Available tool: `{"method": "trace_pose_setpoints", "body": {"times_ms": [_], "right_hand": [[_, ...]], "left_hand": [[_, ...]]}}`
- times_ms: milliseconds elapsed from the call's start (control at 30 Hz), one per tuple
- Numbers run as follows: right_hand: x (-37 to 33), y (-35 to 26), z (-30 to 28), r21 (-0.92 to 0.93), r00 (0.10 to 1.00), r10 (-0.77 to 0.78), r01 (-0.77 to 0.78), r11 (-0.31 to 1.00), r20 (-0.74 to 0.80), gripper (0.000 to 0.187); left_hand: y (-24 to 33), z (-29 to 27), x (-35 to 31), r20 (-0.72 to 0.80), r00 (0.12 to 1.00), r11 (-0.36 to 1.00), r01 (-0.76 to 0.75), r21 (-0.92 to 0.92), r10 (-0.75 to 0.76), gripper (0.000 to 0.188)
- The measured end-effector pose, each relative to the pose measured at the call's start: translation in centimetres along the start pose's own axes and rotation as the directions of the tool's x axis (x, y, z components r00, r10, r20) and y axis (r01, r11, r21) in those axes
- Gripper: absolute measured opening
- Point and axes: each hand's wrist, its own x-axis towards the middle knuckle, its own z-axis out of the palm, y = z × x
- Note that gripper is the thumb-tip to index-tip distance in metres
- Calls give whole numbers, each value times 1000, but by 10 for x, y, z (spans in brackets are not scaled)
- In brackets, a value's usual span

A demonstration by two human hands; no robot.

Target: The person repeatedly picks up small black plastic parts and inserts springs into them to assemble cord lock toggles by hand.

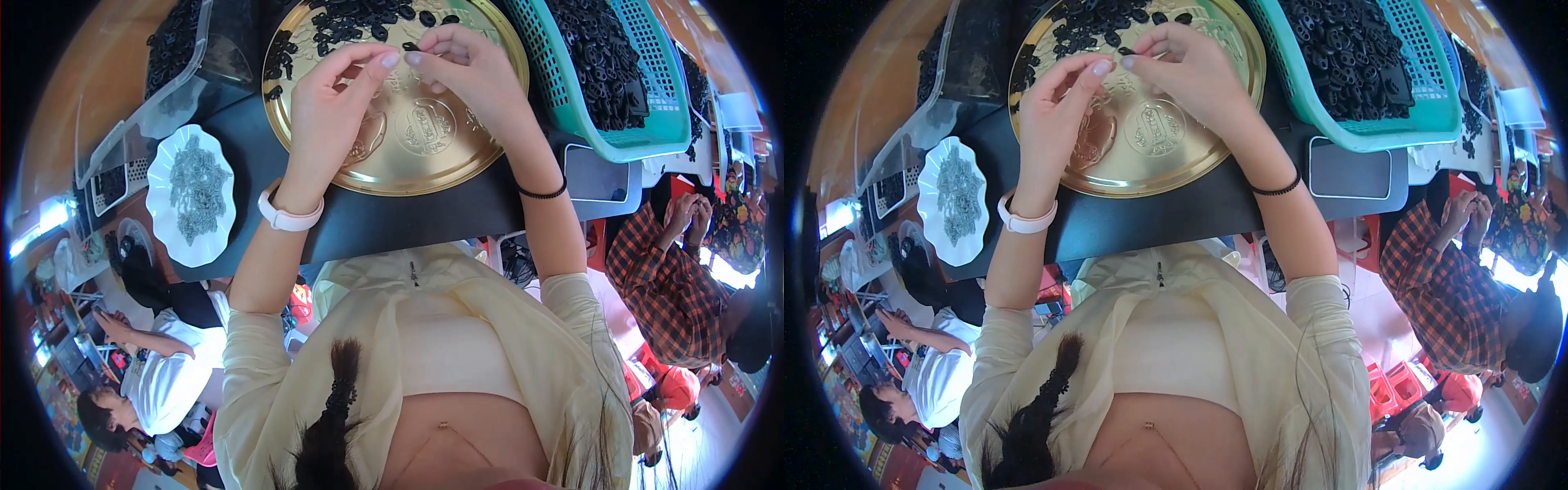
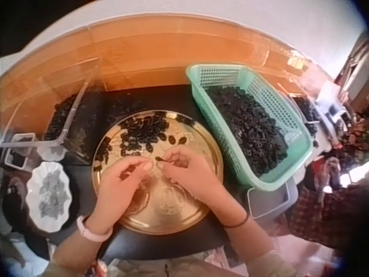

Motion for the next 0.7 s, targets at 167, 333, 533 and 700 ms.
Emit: {"method": "trace_pose_setpoints", "body": {"times_ms": [167,333,533,700], "right_hand": [[-5,-7,13,231,997,79,-78,970,6,23],[-8,-4,18,302,995,103,-93,949,-18,20],[-10,-5,18,303,996,87,-78,950,-13,21],[-10,-7,18,293,997,83,-78,953,-7,23]], "left_hand": [[4,-1,1,-30,999,997,6,-75,-9,20],[3,0,-1,6,999,993,46,-105,-46,21],[5,2,-2,-16,999,988,39,-146,-42,21],[6,0,-2,5,999,989,49,-142,-49,21]]}}
